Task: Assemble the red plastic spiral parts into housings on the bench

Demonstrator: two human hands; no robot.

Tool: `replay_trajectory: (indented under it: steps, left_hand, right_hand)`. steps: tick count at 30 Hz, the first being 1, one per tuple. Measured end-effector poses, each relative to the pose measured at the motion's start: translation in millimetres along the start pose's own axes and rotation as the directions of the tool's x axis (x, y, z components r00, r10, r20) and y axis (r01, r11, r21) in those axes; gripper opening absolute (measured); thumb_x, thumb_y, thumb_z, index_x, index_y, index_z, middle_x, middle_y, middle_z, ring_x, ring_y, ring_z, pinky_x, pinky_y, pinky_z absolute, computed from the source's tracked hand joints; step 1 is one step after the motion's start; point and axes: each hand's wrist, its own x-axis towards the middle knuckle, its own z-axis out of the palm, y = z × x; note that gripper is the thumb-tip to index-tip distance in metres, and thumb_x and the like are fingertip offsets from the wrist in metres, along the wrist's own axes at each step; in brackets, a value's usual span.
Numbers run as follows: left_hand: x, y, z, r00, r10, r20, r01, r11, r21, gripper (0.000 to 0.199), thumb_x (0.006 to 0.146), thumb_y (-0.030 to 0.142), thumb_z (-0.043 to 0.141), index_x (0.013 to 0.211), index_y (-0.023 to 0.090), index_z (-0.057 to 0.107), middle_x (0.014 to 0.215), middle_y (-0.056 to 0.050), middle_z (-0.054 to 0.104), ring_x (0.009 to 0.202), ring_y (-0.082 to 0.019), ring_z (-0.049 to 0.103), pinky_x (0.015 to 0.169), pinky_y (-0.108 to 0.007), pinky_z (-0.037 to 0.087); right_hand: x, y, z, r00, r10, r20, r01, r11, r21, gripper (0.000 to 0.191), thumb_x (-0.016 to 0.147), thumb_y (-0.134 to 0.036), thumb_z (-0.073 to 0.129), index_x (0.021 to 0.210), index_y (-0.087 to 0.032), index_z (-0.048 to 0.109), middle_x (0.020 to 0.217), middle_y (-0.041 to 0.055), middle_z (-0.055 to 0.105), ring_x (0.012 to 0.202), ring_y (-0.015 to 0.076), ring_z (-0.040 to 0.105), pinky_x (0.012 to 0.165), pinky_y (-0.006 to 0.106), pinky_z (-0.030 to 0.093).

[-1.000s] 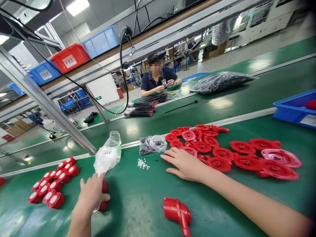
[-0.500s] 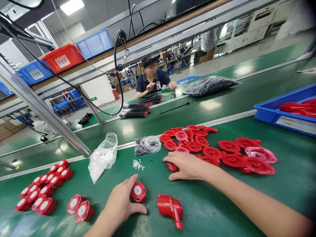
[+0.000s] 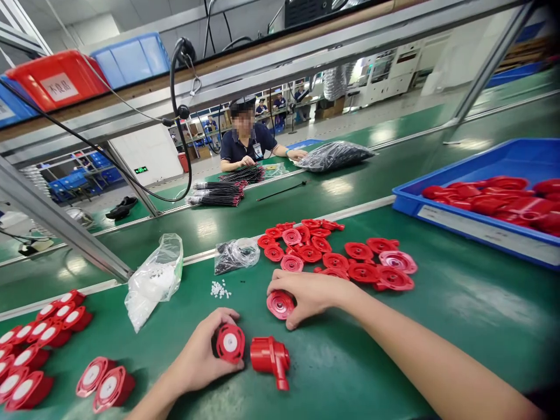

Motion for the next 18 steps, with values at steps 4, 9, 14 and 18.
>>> replay_trajectory:
  steps: [4,9,14,18]
  left_hand:
    - [5.2,-3.5,7.1,0.989,-0.091,-0.12,0.047,0.944,-0.328,0.039,0.077,0.029,0.086,0.098,0.022,0.054,0.099,-0.003,0.072,0.085,-0.018,0.066,0.076,-0.029,0.052]
    - [8.5,-7.3,11.8,0.955,-0.208,-0.209,0.068,0.844,-0.531,0.043,0.075,0.034,0.087,0.091,0.022,0.049,0.075,0.006,0.062,0.061,-0.011,0.057,0.058,-0.022,0.042]
    - [8.3,-9.1,15.5,0.937,-0.271,-0.219,0.076,0.773,-0.629,0.052,0.074,0.035,0.089,0.112,0.02,0.057,0.077,0.006,0.057,0.063,-0.009,0.05,0.06,-0.022,0.042]
    - [8.1,-11.0,17.9,0.959,-0.203,-0.199,0.04,0.79,-0.612,0.048,0.076,0.035,0.089,0.108,0.02,0.056,0.085,0.002,0.059,0.071,-0.011,0.057,0.065,-0.023,0.047]
  right_hand:
    - [9.3,3.1,6.7,0.987,-0.03,-0.156,0.046,0.994,0.098,0.05,0.071,-0.034,0.086,0.114,-0.02,0.067,0.11,0.0073,0.066,0.099,0.0284,0.066,0.08,0.033,0.052]
    - [29.7,-3.2,22.6,0.975,-0.024,-0.219,0.192,0.58,0.792,0.055,0.071,-0.035,0.088,0.113,-0.02,0.056,0.095,0.0028,0.069,0.081,0.021,0.07,0.068,0.031,0.056]
    - [39.7,-18.2,32.5,0.981,0.101,-0.166,0.153,0.127,0.98,0.067,0.065,-0.035,0.096,0.116,-0.018,0.057,0.103,0.0053,0.07,0.077,0.0162,0.07,0.057,0.021,0.05]
    - [41.7,-19.5,34.9,0.98,0.151,-0.128,0.119,0.066,0.991,0.059,0.067,-0.037,0.097,0.113,-0.016,0.066,0.105,0.0076,0.069,0.069,0.0094,0.061,0.047,0.015,0.035]
